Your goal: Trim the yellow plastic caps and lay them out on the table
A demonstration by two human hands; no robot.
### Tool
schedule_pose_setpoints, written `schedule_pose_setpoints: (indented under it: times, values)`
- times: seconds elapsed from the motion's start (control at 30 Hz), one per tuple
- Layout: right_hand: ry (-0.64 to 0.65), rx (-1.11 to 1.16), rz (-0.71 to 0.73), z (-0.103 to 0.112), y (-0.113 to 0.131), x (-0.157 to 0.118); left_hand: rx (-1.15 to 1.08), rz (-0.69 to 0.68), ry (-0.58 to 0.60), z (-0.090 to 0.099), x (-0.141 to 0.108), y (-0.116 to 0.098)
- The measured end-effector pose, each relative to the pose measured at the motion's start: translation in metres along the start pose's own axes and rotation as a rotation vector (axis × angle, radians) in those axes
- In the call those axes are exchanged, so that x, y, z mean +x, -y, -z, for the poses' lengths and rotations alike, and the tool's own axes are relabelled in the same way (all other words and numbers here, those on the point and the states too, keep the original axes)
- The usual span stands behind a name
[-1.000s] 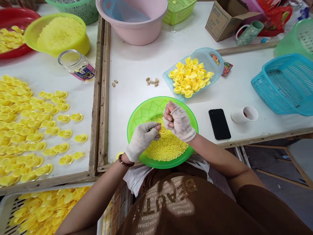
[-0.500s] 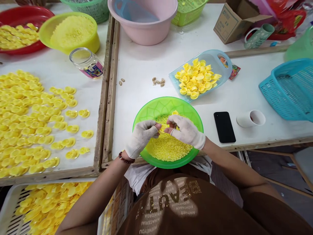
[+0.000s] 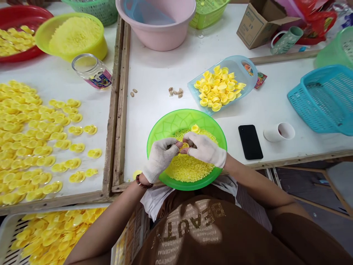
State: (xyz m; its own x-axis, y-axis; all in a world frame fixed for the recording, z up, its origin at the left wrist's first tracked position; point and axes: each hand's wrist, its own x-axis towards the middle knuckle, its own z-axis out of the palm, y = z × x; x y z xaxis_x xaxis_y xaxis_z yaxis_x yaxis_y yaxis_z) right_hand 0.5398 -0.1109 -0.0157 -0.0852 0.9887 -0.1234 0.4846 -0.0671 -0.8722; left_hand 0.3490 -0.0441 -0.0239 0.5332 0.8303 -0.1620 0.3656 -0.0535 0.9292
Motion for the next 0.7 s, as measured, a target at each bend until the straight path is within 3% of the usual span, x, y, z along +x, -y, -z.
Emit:
schedule_pose_setpoints:
  times: [0.13,0.2,0.33,0.43,0.5,0.6,0.7]
  values:
    - [0.129,0.216,-0.065,0.005,-0.007,0.002,0.016,0.021,0.006,0.001,0.0,0.003]
    - [0.156,0.201,-0.049,0.014,-0.011,0.0,-0.053,0.078,0.02,0.003,0.0,0.004]
    - [0.121,-0.242,0.105,0.025,-0.015,-0.008,-0.277,0.171,0.036,0.007,-0.004,-0.003]
    - [0.102,-0.422,0.15,0.024,-0.017,-0.01,-0.279,0.136,0.006,0.024,-0.006,-0.007]
    - [0.118,-0.456,0.152,0.021,-0.019,-0.009,-0.145,0.073,-0.107,0.052,-0.005,-0.006]
    - [0.13,-0.489,0.166,0.018,-0.021,-0.007,0.285,0.009,-0.411,0.116,-0.007,0.007]
    - [0.111,-0.514,0.174,0.02,-0.021,-0.006,0.725,0.13,-0.612,0.184,-0.008,0.03]
